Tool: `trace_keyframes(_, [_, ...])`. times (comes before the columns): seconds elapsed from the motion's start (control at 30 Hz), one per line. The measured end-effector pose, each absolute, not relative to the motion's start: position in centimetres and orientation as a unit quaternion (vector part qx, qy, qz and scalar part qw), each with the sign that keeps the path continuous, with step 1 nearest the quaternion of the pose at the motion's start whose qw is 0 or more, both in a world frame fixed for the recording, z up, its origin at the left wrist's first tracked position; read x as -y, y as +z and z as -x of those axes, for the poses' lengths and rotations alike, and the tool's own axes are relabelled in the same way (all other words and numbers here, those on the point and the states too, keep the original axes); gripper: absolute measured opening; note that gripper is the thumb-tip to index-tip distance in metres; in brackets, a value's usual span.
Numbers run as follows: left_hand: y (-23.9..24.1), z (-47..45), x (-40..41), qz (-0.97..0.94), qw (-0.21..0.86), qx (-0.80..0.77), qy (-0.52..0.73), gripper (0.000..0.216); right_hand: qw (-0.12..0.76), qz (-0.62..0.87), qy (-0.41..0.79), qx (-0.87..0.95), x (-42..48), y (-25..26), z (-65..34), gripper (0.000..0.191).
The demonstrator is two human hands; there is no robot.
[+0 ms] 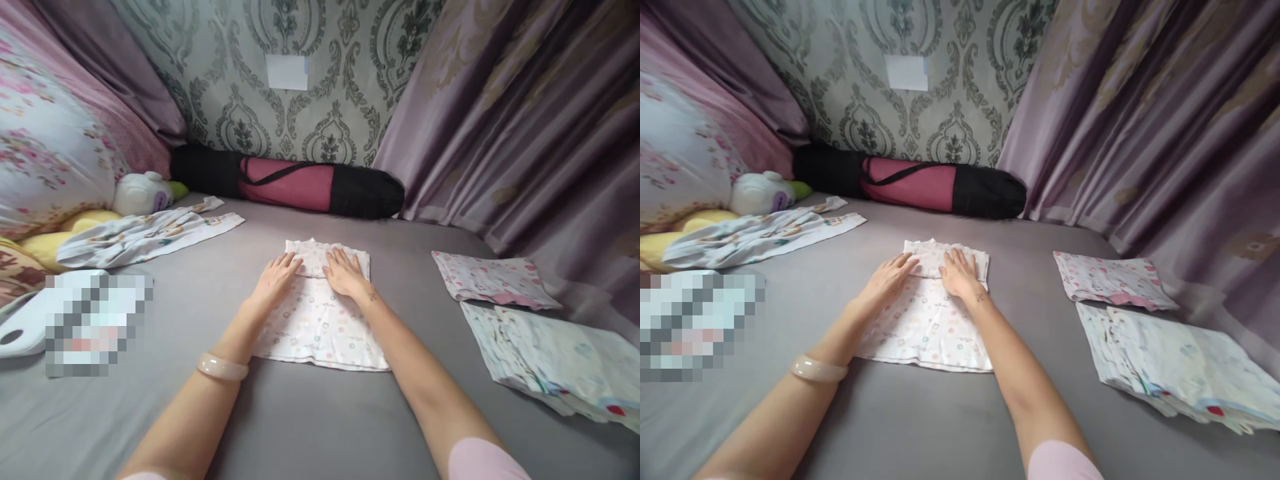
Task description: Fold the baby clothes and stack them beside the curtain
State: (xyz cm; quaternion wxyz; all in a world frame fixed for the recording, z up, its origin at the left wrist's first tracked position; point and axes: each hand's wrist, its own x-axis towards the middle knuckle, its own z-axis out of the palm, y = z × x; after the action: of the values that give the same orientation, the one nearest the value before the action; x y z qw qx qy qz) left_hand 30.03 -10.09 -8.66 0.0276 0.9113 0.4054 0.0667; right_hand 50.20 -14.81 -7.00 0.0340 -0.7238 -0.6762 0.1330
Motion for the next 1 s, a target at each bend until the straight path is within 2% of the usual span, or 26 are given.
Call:
trace_keyframes(0.17, [-8.6,-29.8,10.0,-0.919,0.039,-0.383,0.086,0.049,0.053,0.686,0.124,0.715,13.4,-8.2,-47.4,0.063])
trace_keyframes(0.43, [-8.9,-30.0,10.2,-0.882,0.049,-0.468,0.028,0.055,0.041,0.667,0.136,0.731,10.8,-8.6,-44.6,0.063])
trace_keyframes(0.7, [-7.1,-29.4,10.8,-0.831,0.073,-0.549,-0.053,0.053,0.028,0.654,0.134,0.744,8.2,-8.2,-42.3,0.059])
trace_keyframes(1.0, [-5.6,-28.2,10.7,-0.831,0.115,-0.538,-0.075,0.054,0.053,0.666,0.104,0.737,5.0,-9.5,-40.0,0.062])
